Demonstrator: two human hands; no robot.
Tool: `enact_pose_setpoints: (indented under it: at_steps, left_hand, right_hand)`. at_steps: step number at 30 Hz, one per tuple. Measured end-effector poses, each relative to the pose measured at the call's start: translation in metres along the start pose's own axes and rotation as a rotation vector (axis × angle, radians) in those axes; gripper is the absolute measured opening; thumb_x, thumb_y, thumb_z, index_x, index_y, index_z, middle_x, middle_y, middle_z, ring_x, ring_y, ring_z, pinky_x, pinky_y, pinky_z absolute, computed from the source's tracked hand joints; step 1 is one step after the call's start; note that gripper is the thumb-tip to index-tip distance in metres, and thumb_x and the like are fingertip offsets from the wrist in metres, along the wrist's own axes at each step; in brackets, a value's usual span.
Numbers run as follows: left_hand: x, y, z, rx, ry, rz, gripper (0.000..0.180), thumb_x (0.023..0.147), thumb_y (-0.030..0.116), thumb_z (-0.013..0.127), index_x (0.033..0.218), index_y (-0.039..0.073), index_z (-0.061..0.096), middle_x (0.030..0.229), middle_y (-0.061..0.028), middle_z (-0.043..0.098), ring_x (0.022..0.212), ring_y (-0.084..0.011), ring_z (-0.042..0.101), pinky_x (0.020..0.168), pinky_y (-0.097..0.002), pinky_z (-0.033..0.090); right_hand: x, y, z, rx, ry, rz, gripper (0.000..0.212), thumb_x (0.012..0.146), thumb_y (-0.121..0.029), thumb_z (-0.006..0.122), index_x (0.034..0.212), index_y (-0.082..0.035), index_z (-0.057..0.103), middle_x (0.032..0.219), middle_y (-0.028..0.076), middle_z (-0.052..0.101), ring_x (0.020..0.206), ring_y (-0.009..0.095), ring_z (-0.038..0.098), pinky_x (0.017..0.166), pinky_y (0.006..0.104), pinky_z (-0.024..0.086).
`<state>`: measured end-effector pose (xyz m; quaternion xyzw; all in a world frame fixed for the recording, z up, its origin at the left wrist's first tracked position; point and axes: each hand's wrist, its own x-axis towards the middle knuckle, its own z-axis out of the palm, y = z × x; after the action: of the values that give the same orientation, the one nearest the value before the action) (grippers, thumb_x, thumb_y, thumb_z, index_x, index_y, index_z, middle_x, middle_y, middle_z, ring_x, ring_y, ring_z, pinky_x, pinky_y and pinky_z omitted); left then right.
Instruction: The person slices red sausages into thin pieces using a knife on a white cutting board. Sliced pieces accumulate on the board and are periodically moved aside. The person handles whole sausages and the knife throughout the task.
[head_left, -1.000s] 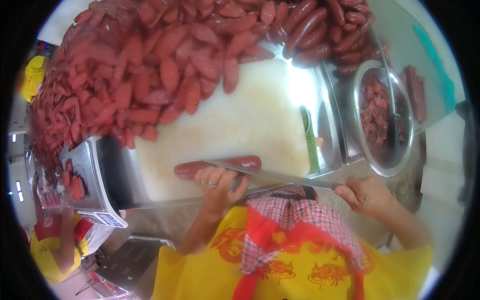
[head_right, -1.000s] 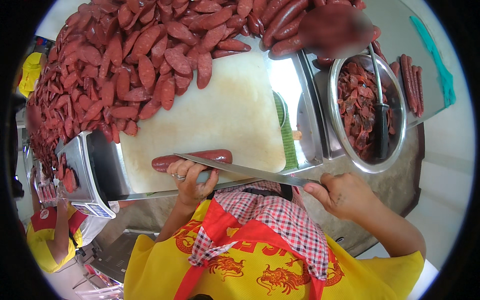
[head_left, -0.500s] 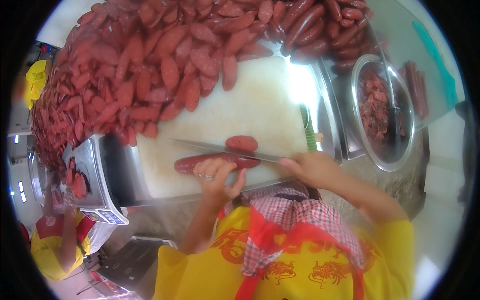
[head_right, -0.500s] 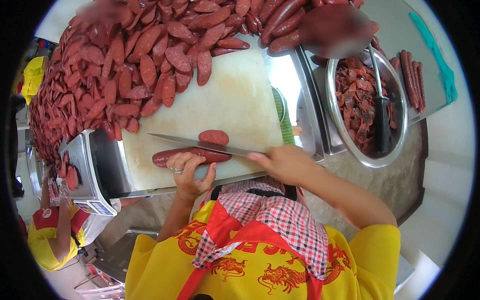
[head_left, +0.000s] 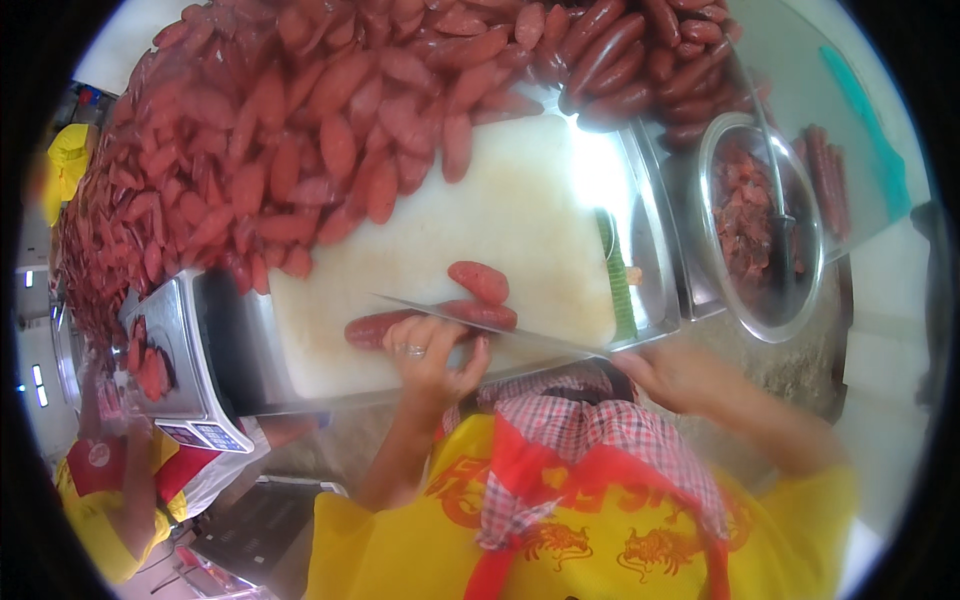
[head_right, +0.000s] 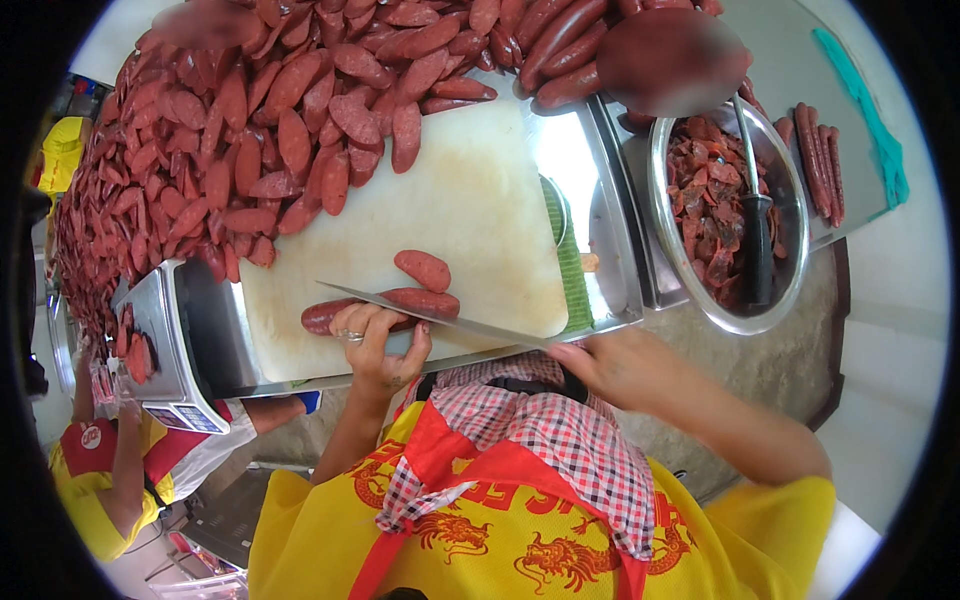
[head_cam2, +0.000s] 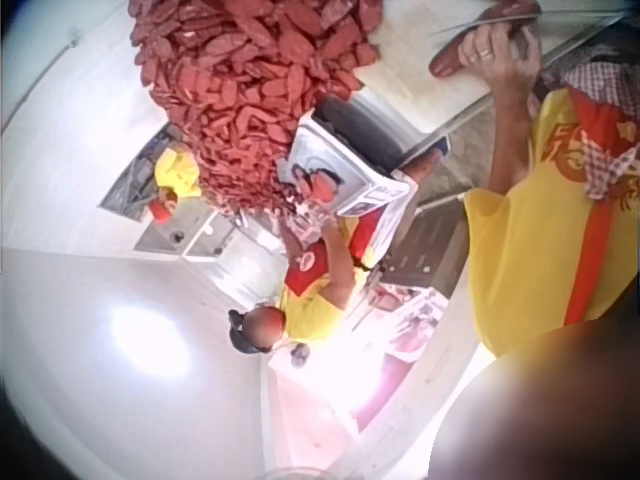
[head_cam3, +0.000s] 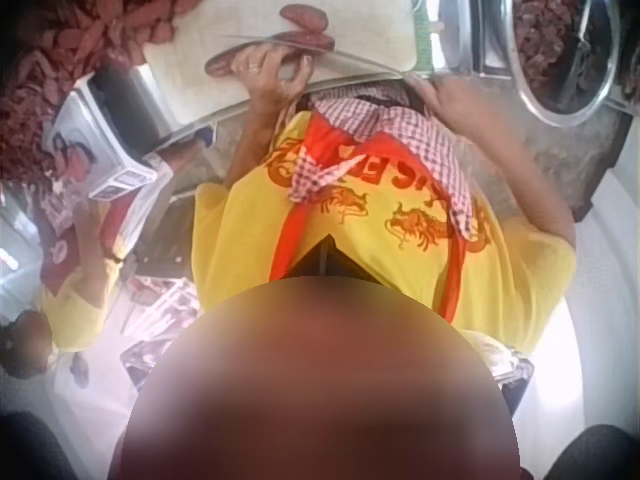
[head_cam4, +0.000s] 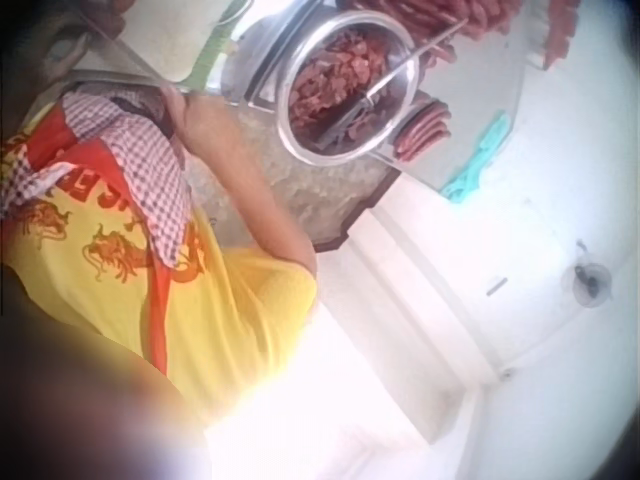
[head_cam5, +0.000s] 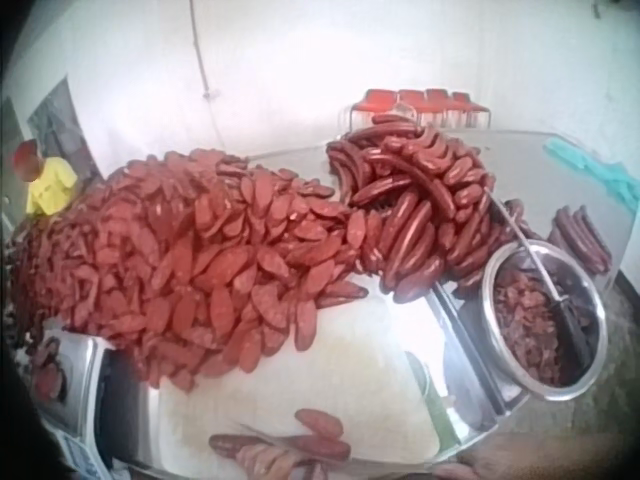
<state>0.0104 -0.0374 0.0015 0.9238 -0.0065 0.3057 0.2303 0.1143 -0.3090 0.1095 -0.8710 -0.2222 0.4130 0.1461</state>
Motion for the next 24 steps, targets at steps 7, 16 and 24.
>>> enact_pose_setpoints:
  at_steps: [7, 16, 24]
  left_hand:
    - [0.003, 0.001, -0.002, 0.013, 0.002, 0.024, 0.027, 0.063, 0.017, 0.08, 0.084, 0.015, 0.063, 0.089, -0.0019, 0.059, 0.088, -0.0237, 0.053, 0.082, -0.0382, 0.037]
    - [-0.01, -0.015, -0.011, 0.065, 0.018, 0.025, 0.031, 0.062, 0.022, 0.084, 0.085, 0.016, 0.062, 0.092, -0.0014, 0.057, 0.091, -0.0233, 0.053, 0.083, -0.0379, 0.036]
    - [-0.007, -0.015, -0.01, 0.04, -0.021, -0.019, 0.035, 0.058, 0.015, 0.08, 0.088, 0.015, 0.061, 0.088, -0.0026, 0.058, 0.09, -0.0243, 0.053, 0.086, -0.0378, 0.036]
  right_hand:
    - [0.1, -0.06, 0.036, -0.051, 0.082, -0.381, 0.07, 0.098, -0.059, 0.034, 0.084, -0.001, 0.071, 0.08, 0.021, 0.068, 0.074, 0.041, 0.066, 0.07, 0.0479, 0.053]
    - [-0.018, 0.029, 0.004, 0.064, 0.048, 0.032, 0.07, 0.098, -0.06, 0.035, 0.08, -0.001, 0.069, 0.067, 0.024, 0.063, 0.072, 0.044, 0.063, 0.072, 0.0484, 0.05]
    - [-0.031, -0.005, -0.01, 0.023, -0.072, 0.077, 0.07, 0.099, -0.058, 0.035, 0.081, 0.001, 0.068, 0.071, 0.026, 0.063, 0.072, 0.045, 0.063, 0.071, 0.0492, 0.051]
